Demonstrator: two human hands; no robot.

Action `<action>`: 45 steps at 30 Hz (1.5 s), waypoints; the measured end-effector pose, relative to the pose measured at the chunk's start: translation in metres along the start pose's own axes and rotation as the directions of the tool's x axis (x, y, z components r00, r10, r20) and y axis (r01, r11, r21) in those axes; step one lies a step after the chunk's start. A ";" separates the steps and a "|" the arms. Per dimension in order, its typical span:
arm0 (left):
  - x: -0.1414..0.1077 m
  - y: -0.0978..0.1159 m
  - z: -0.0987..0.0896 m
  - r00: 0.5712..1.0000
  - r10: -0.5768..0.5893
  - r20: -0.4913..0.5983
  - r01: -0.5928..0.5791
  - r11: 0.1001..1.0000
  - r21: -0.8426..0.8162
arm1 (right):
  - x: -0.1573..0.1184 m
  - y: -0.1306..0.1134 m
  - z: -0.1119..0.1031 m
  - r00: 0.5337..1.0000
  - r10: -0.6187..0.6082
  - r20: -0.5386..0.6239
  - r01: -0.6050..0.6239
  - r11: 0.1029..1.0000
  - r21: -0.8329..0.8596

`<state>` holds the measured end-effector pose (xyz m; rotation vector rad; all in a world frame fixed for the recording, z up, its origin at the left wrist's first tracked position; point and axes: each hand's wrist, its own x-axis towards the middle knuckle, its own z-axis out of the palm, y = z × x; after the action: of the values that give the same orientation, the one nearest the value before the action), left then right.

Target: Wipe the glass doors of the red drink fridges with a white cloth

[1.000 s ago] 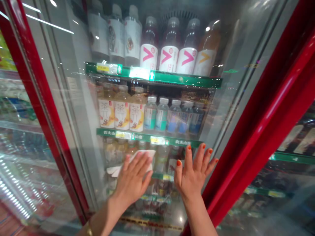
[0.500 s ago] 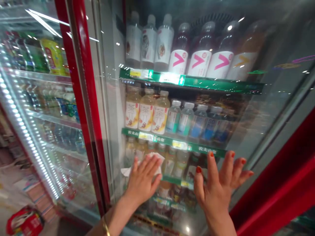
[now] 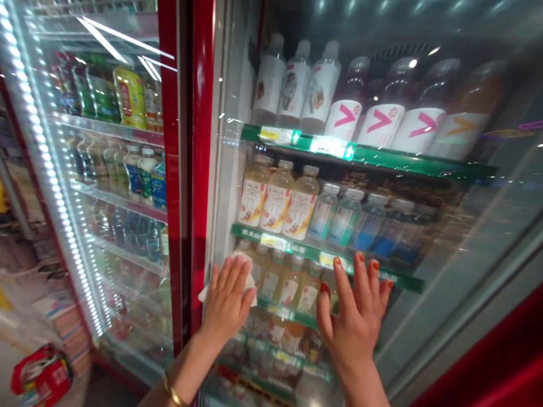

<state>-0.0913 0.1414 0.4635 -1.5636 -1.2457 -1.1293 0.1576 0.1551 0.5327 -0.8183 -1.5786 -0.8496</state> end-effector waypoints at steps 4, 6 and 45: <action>0.044 -0.019 -0.005 0.973 -0.219 -0.075 0.216 0.976 -0.041 | -0.012 0.007 0.005 0.996 0.017 -0.091 -0.026 0.995 -0.094; 0.073 0.003 -0.003 0.979 -0.178 -0.094 0.172 0.982 -0.076 | -0.015 0.006 0.009 0.994 0.015 -0.111 -0.029 0.992 -0.123; -0.043 0.128 0.027 0.908 -0.410 -0.092 0.409 0.912 -0.024 | -0.077 0.067 -0.042 0.996 -0.085 -0.010 0.083 0.940 0.331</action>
<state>0.0343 0.1345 0.4065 -1.2623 -1.5519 -1.4511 0.2478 0.1475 0.4684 -0.5139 -1.7119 -0.6171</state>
